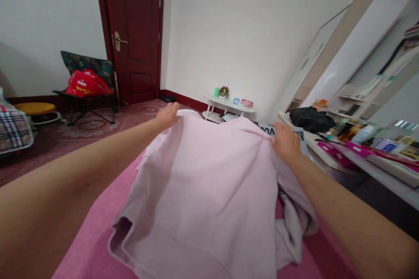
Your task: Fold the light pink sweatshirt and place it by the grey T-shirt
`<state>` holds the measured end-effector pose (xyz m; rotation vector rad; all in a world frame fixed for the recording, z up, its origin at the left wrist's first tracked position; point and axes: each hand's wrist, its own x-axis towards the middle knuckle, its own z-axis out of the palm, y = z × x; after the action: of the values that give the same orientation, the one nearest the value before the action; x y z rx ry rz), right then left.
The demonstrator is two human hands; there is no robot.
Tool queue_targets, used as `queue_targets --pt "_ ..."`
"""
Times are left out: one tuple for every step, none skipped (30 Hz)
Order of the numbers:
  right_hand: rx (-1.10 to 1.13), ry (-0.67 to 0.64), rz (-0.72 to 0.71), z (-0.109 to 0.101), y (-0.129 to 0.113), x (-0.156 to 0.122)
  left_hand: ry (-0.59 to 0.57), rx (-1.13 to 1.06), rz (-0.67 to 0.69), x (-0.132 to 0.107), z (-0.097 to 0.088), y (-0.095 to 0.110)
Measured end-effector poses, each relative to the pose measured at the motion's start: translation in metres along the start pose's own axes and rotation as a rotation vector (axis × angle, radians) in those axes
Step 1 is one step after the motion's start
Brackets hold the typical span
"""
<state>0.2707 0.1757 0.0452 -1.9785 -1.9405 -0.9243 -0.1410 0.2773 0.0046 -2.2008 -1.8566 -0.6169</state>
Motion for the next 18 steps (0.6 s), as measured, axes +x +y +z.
queue_targets --pt "0.019 0.006 -0.023 0.005 -0.001 -0.010 -0.033 -0.022 0.053 -0.011 0.007 0.000" --pt "0.047 0.006 -0.055 0.010 -0.001 -0.025 -0.072 -0.040 0.110 -0.025 0.014 0.001" --pt "0.079 -0.004 -0.085 0.016 -0.001 -0.043 -0.115 -0.065 0.174 -0.043 0.020 0.000" --pt "0.115 -0.026 -0.107 0.022 0.001 -0.064 -0.161 -0.107 0.246 -0.064 0.025 0.000" --pt "0.154 -0.058 -0.119 0.028 0.005 -0.086 -0.205 -0.154 0.314 -0.086 0.028 -0.002" --pt "0.196 -0.100 -0.117 0.033 0.009 -0.109 -0.251 -0.224 0.395 -0.108 0.029 -0.004" --pt "0.242 -0.143 -0.100 0.037 0.015 -0.130 -0.288 -0.292 0.459 -0.129 0.028 -0.007" --pt "0.296 -0.188 -0.070 0.040 0.021 -0.149 -0.319 -0.327 0.498 -0.149 0.025 -0.011" --pt "0.368 -0.241 -0.036 0.040 0.027 -0.166 -0.345 -0.358 0.527 -0.166 0.021 -0.015" --pt "0.456 -0.304 -0.001 0.038 0.032 -0.181 -0.359 -0.376 0.537 -0.180 0.016 -0.020" --pt "0.556 -0.385 0.026 0.034 0.036 -0.193 -0.371 -0.394 0.539 -0.192 0.010 -0.024" --pt "0.660 -0.478 0.040 0.028 0.039 -0.204 -0.383 -0.421 0.539 -0.200 0.005 -0.029" --pt "0.756 -0.572 0.036 0.020 0.039 -0.214 -0.396 -0.450 0.535 -0.206 0.001 -0.033" --pt "0.835 -0.659 0.013 0.013 0.038 -0.222 -0.411 -0.478 0.527 -0.210 -0.003 -0.036" --pt "0.888 -0.731 -0.029 0.006 0.036 -0.230 -0.428 -0.502 0.517 -0.213 -0.006 -0.038" --pt "0.907 -0.777 -0.076 0.001 0.032 -0.237 -0.441 -0.522 0.505 -0.216 -0.009 -0.040" --pt "0.896 -0.792 -0.116 -0.003 0.027 -0.242 -0.454 -0.536 0.495 -0.217 -0.011 -0.041" --pt "0.859 -0.778 -0.140 -0.004 0.023 -0.246 -0.461 -0.546 0.482 -0.219 -0.013 -0.041"
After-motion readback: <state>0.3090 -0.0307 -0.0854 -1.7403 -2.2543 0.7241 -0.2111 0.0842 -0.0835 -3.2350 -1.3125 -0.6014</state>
